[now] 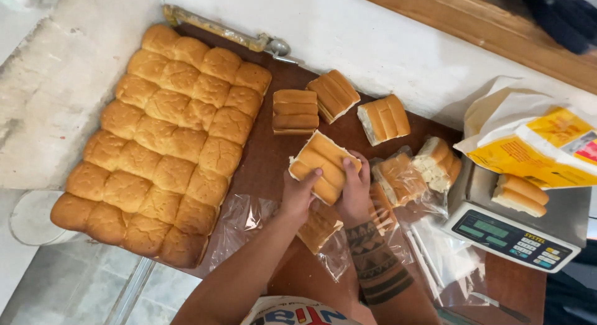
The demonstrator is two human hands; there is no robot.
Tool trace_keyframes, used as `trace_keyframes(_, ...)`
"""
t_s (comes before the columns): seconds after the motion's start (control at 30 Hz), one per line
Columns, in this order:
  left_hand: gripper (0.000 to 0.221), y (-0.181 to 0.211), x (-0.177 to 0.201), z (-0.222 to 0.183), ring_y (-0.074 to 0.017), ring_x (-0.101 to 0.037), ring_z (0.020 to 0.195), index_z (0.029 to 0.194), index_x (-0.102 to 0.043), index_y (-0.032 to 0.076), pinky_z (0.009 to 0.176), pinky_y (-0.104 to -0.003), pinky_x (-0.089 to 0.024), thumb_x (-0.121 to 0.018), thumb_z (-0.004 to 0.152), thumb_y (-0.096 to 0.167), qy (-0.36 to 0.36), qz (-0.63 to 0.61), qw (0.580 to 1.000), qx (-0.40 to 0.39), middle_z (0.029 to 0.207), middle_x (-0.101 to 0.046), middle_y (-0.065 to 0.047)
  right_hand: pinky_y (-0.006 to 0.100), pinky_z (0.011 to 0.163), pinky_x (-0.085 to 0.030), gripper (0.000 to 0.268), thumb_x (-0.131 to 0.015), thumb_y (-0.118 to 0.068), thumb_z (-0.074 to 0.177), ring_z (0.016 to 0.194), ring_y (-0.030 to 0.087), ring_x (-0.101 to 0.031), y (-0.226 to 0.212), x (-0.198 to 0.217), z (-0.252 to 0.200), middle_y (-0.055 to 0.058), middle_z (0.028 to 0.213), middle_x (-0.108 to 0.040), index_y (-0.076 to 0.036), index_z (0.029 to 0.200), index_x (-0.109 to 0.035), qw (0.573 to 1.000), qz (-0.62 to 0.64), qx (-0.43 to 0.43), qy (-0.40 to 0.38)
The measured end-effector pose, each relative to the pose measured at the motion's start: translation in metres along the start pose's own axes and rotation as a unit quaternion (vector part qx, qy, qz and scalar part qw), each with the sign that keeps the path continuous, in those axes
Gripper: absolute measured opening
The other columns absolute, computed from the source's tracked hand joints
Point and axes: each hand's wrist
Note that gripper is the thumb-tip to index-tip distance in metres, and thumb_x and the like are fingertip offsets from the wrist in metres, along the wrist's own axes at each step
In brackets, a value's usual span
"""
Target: Bagging individual bread rolls into plastic bags at a bakery station and using a heat sealer.
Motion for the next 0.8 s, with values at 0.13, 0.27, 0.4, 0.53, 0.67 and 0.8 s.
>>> trace_keyframes(0.13, 0.093, 0.025, 0.004, -0.052, -0.0354, -0.054, 0.123, 0.147, -0.028, 0.01, 0.102, -0.064, -0.049, -0.09, 0.078, 0.022, -0.012, -0.033, 0.999, 0.03, 0.135, -0.046, -0.019, 0.036, 0.078, -0.058, 0.043, -0.073, -0.026, 0.091, 0.095, 0.022, -0.061, -0.011, -0.004, -0.049, 0.008, 0.104, -0.059, -0.01, 0.128, -0.059, 0.999, -0.019, 0.039, 0.009)
trace_keyframes(0.27, 0.068, 0.04, 0.04, -0.106, -0.0331, -0.069, 0.113, 0.139, -0.052, 0.011, 0.087, -0.043, -0.059, -0.076, 0.077, 0.022, -0.013, -0.006, 0.995, 0.1, 0.127, -0.07, -0.015, 0.037, 0.078, -0.062, 0.037, -0.073, -0.022, 0.085, 0.095, 0.024, -0.068, 0.013, 0.027, -0.06, 0.013, 0.109, -0.068, -0.008, 0.118, -0.061, 0.99, -0.134, -0.007, 0.031)
trace_keyframes(0.4, 0.055, 0.033, 0.085, -0.137, -0.0368, -0.07, 0.114, 0.132, -0.062, 0.002, 0.091, -0.05, -0.059, -0.072, 0.082, 0.021, -0.046, 0.01, 0.988, 0.147, 0.125, -0.072, -0.021, 0.039, 0.078, -0.061, 0.035, -0.072, -0.021, 0.085, 0.094, 0.027, -0.068, 0.01, 0.039, -0.114, 0.015, 0.109, -0.068, -0.007, 0.116, -0.063, 0.992, -0.094, -0.039, 0.076)
trace_keyframes(0.53, 0.058, 0.01, 0.161, -0.133, -0.0359, -0.062, 0.125, 0.137, -0.042, 0.014, 0.092, -0.06, -0.058, -0.057, 0.086, 0.037, -0.116, 0.051, 0.976, 0.175, 0.145, -0.058, -0.015, 0.047, 0.076, -0.059, 0.034, -0.07, -0.019, 0.087, 0.09, 0.036, -0.068, 0.016, 0.056, -0.17, 0.023, 0.104, -0.068, -0.004, 0.115, -0.058, 0.988, 0.024, -0.123, 0.091)
trace_keyframes(0.67, 0.082, 0.006, 0.227, -0.105, -0.0166, -0.049, 0.147, 0.161, -0.032, 0.038, 0.112, -0.031, -0.036, -0.041, 0.084, 0.065, -0.191, 0.408, 0.892, 0.037, 0.162, -0.048, 0.003, 0.053, 0.077, -0.059, 0.031, -0.071, -0.011, 0.087, 0.088, 0.04, -0.069, 0.054, 0.071, -0.222, 0.028, 0.102, -0.069, -0.004, 0.115, -0.059, 0.978, 0.094, -0.171, 0.073)
trace_keyframes(0.8, 0.091, -0.026, 0.261, -0.087, -0.0158, -0.031, 0.155, 0.157, -0.04, 0.035, 0.126, -0.04, -0.016, -0.048, 0.076, 0.075, -0.294, 0.455, 0.839, 0.052, 0.171, -0.027, 0.003, 0.042, 0.069, -0.059, 0.024, -0.076, -0.01, 0.087, 0.078, 0.032, -0.07, 0.073, 0.066, -0.273, 0.022, 0.088, -0.069, 0.001, 0.104, -0.063, 0.981, -0.004, -0.185, 0.063)
Point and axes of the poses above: each hand's wrist, its own z-axis towards the middle knuckle, its own x-axis out of the back of the hand, y = z × x
